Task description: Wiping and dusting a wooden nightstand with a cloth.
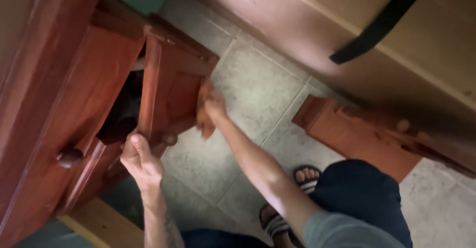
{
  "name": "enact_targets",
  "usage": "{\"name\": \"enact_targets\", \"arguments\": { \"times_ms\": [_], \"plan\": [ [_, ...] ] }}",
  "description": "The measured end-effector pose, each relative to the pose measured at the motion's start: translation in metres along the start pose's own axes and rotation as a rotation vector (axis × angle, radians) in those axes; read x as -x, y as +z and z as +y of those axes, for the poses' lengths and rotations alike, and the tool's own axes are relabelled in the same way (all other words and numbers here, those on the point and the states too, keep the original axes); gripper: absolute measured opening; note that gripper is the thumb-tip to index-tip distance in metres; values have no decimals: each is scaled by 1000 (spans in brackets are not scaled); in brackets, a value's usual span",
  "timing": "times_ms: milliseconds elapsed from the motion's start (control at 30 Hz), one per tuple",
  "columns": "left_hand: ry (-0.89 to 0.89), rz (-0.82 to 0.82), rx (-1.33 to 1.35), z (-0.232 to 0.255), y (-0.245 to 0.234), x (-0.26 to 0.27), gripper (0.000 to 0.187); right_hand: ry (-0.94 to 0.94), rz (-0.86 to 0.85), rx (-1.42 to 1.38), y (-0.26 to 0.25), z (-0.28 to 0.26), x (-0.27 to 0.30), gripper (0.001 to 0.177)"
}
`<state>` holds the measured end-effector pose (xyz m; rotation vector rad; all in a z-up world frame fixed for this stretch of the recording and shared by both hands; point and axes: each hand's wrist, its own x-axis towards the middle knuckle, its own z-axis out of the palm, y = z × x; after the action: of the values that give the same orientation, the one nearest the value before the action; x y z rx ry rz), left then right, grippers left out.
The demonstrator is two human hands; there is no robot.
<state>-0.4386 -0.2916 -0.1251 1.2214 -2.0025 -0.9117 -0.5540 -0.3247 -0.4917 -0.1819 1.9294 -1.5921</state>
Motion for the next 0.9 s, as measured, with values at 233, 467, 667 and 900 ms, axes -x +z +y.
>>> {"name": "enact_targets", "arguments": {
  "times_ms": [233,467,667,900],
  "plan": [
    [87,17,-45,-2,3,-3,47,64,-48,53,-16,-36,8,45],
    [97,32,-14,-17,-2,3,46,257,-63,-29,6,11,-44,45],
    [69,11,42,1,-1,4,44,-324,-1,-140,-50,-149,34,8],
    [44,29,27,21,4,11,42,-790,48,-238,-55,-217,73,23]
  ]
}}
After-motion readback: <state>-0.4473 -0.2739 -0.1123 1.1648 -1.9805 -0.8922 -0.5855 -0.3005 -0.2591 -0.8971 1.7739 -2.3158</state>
